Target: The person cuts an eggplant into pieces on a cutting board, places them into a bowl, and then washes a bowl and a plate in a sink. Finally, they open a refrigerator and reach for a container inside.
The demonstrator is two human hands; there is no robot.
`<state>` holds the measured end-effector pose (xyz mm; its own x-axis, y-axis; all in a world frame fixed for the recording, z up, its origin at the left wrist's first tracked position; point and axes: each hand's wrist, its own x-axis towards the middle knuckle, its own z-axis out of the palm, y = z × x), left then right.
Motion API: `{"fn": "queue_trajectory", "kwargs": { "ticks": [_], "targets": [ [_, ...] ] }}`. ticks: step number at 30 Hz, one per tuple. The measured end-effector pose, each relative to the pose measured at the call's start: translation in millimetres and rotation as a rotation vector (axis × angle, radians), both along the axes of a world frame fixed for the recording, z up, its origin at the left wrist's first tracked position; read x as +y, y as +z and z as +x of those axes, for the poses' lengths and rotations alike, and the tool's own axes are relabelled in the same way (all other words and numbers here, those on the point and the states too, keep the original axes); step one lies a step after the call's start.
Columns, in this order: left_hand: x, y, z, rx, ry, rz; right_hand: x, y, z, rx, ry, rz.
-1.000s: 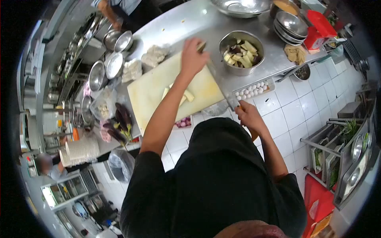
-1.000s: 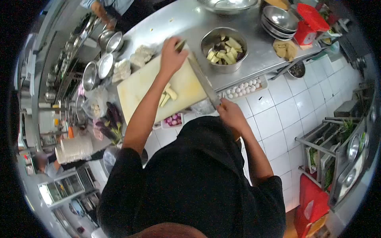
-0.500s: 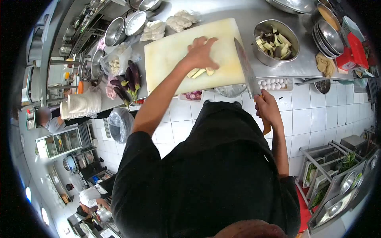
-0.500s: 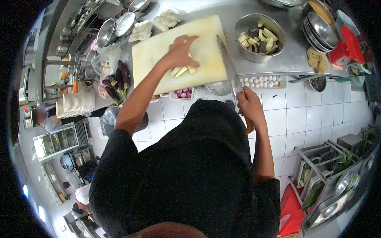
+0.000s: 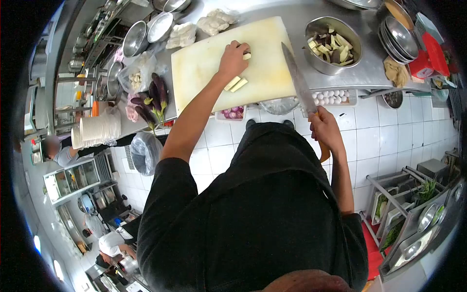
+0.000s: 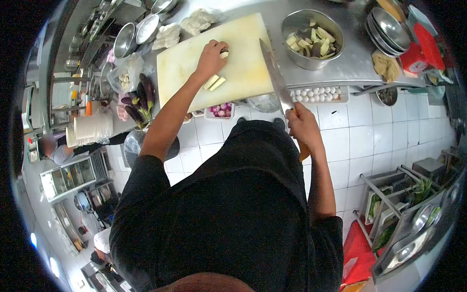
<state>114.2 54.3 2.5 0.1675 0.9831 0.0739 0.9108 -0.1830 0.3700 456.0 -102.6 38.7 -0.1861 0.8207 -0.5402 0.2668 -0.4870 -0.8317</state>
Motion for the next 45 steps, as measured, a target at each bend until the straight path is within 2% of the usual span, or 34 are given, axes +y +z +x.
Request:
{"fn": "queue_trajectory", "kwargs": {
  "ticks": [1, 4, 10, 12, 14, 15, 17, 18, 20, 22, 24, 26, 29, 36, 42, 45],
  "targets": [
    [4.0, -1.0, 2.3, 0.002, 0.013, 0.046, -2.6, 0.2, 0.0, 0.005, -0.006, 0.017],
    [17.8, 9.0, 16.1, -0.218, 0.061, 0.098, -7.7, 0.7, 0.4, -0.004, -0.002, 0.08],
    [37.5, 82.1, 132.3, -0.464, -0.216, 0.283, -12.9, -5.7, 3.9, -0.033, 0.017, 0.108],
    [47.7, 98.4, 168.3, -0.387, -0.247, 0.229, -11.9, -2.1, 2.5, -0.051, 0.013, 0.079],
    [46.8, 109.2, 189.3, -0.508, -0.256, 0.122, -11.7, 4.0, 2.6, -0.031, -0.009, 0.063],
    [41.0, 118.2, 190.2, -0.464, -0.223, 0.144, -12.5, 3.7, 1.1, -0.017, -0.014, 0.051],
    [20.0, 130.4, 187.5, -0.368, -0.161, 0.167, -12.1, 8.0, 1.2, -0.037, -0.002, 0.031],
    [20.6, 131.7, 173.0, -0.282, -0.24, 0.252, -12.4, 7.7, 1.3, -0.041, 0.007, 0.018],
    [41.4, 82.9, 118.2, -0.325, -0.284, 0.21, -13.3, -7.5, 6.5, -0.037, 0.016, 0.06],
    [10.9, 90.5, 61.2, -0.076, -0.176, -0.021, -11.5, -2.3, 6.2, -0.018, 0.005, 0.0],
    [-17.0, 65.6, 8.4, 0.033, -0.122, -0.156, -9.7, -0.7, 5.7, 0.001, -0.006, -0.025],
    [-55.8, 45.2, -11.4, 0.122, 0.066, -0.293, -6.5, -3.5, 5.6, 0.021, -0.002, -0.018],
    [-85.6, 31.3, -11.9, 0.144, 0.166, -0.395, 3.0, -1.1, 5.2, 0.018, 0.043, -0.046],
    [-84.0, 5.3, -17.6, 0.105, 0.184, 0.0, 15.3, 1.0, 3.5, 0.014, 0.103, -0.005],
    [-60.1, -16.2, -24.6, 0.048, 0.177, 0.146, -0.4, -3.4, 2.7, -0.002, 0.06, -0.014],
    [-46.5, 10.5, -10.3, -0.08, 0.214, 0.117, -9.9, -3.2, 5.7, 0.018, 0.018, -0.019]
  ]
}}
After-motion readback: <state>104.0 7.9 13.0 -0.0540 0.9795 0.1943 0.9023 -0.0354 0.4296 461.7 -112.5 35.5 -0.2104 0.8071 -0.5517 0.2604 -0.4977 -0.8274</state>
